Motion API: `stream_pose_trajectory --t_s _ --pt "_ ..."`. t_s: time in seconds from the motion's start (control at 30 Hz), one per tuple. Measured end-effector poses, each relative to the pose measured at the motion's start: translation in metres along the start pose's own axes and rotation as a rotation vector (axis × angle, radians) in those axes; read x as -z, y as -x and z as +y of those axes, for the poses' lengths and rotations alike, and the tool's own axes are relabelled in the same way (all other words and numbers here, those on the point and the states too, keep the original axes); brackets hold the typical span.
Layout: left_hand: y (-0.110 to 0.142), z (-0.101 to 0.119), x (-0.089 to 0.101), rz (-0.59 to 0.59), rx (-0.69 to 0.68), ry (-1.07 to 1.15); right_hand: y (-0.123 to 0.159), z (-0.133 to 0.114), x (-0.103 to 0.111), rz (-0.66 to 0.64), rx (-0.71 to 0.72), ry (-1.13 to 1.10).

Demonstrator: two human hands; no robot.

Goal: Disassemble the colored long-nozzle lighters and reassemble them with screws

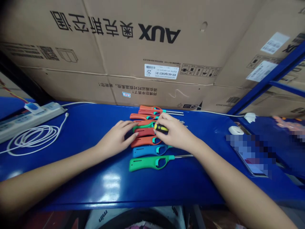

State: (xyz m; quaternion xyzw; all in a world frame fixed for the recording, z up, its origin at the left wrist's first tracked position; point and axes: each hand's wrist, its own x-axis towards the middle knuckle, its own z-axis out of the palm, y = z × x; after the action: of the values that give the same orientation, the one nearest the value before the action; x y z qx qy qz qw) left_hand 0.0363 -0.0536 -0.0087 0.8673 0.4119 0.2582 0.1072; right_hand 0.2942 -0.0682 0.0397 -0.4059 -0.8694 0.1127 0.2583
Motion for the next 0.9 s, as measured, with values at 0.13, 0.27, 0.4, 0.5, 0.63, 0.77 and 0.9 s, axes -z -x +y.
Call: stream_pose_trajectory --t_s 0.13,0.27,0.4,0.5,0.63,0.77,0.9 --pt "-0.015 -0.012 0.002 -0.049 0.027 0.082 -0.017 0.015 -0.012 -0.112 -0.092 0.180" --pt "-0.022 -0.017 0.001 -0.086 0.092 0.134 -0.019 0.023 -0.027 -0.176 -0.066 0.168" --pt "-0.023 -0.022 -0.001 -0.124 0.101 0.173 -0.012 0.025 -0.037 -0.170 -0.016 0.070" --pt "-0.022 -0.023 -0.004 -0.082 0.086 0.187 -0.008 0.026 -0.040 -0.149 -0.016 0.067" --pt "-0.019 -0.021 -0.006 -0.046 0.019 0.180 -0.004 0.027 -0.043 -0.096 0.003 0.141" --pt "-0.014 -0.017 -0.003 -0.029 -0.101 0.108 -0.007 0.017 -0.036 0.099 0.075 0.115" --pt "-0.011 -0.015 0.002 -0.039 -0.088 0.113 -0.020 -0.006 -0.013 0.335 0.132 0.034"
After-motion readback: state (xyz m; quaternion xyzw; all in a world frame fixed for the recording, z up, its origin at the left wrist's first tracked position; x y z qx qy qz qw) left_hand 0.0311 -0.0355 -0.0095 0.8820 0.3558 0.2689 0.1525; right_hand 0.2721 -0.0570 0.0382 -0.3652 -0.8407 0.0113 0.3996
